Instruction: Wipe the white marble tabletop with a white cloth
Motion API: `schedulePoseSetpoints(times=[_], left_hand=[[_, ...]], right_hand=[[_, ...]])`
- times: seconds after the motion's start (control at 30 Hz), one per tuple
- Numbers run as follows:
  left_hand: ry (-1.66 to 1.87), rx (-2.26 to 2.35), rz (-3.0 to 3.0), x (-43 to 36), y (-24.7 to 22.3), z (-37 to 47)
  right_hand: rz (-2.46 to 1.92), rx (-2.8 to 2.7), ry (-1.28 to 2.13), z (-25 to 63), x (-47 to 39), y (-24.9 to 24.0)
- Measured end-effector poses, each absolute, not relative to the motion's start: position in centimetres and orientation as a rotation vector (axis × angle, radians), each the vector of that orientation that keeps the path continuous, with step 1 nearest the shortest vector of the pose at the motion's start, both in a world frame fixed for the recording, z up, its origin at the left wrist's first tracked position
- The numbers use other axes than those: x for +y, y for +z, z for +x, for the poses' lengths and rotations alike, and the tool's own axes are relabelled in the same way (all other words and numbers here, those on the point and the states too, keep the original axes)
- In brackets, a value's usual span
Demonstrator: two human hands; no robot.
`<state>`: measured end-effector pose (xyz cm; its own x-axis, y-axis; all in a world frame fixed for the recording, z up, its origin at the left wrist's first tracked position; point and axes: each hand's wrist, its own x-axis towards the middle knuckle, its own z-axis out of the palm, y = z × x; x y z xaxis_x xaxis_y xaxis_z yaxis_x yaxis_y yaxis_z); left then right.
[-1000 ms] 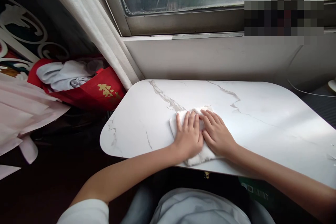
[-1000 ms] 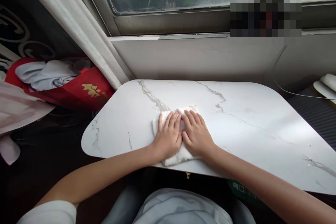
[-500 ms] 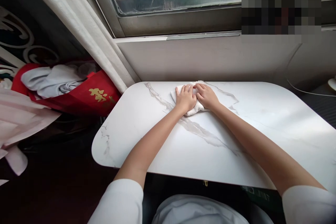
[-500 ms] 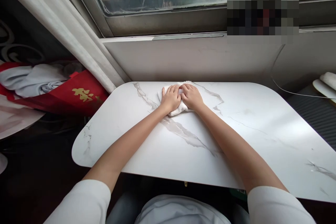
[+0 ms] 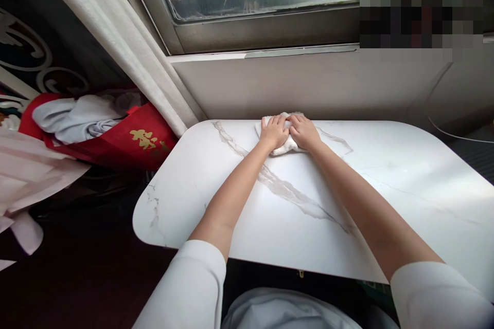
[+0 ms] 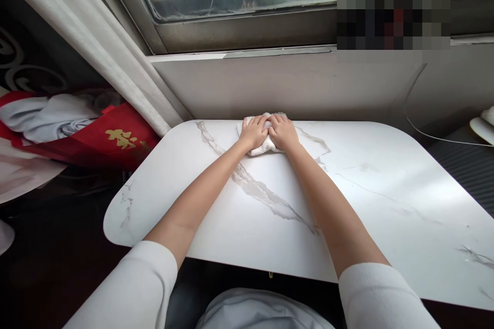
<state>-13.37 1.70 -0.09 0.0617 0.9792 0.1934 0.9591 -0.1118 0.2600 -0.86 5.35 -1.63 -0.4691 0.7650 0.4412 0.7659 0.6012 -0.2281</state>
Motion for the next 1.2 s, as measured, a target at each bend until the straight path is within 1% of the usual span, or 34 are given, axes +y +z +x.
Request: schedulePoseSetpoints(times=[0.4,0.67,0.9,1.07,1.2], left_hand=[[0.528,2.076,2.272,3.1,-0.4,-13.4],[0.447,2.132,2.248,0.6,-0.3,-12.5],[0.442,2.081,2.272,-4.7,-0.3,-10.9],[0.43,1.966,2.373,-10.5,-0.3,-9.5],[0.404,1.893,2.424,-15.9,-0.2,-8.2]], right_hand=[[-1.296,-2.339,0.027,-1.0,6.6,-1.3],[-1.205,-2.344,0.035,0.1,4.6,-1.6],[-1.239,-2.416,-0.048,2.1,-1.1,-1.6],[-1.34,-2.41,-0.127,4.1,-8.1,-1.3],[-1.326,-2.421,-0.158,5.9,-13.7,-1.4]])
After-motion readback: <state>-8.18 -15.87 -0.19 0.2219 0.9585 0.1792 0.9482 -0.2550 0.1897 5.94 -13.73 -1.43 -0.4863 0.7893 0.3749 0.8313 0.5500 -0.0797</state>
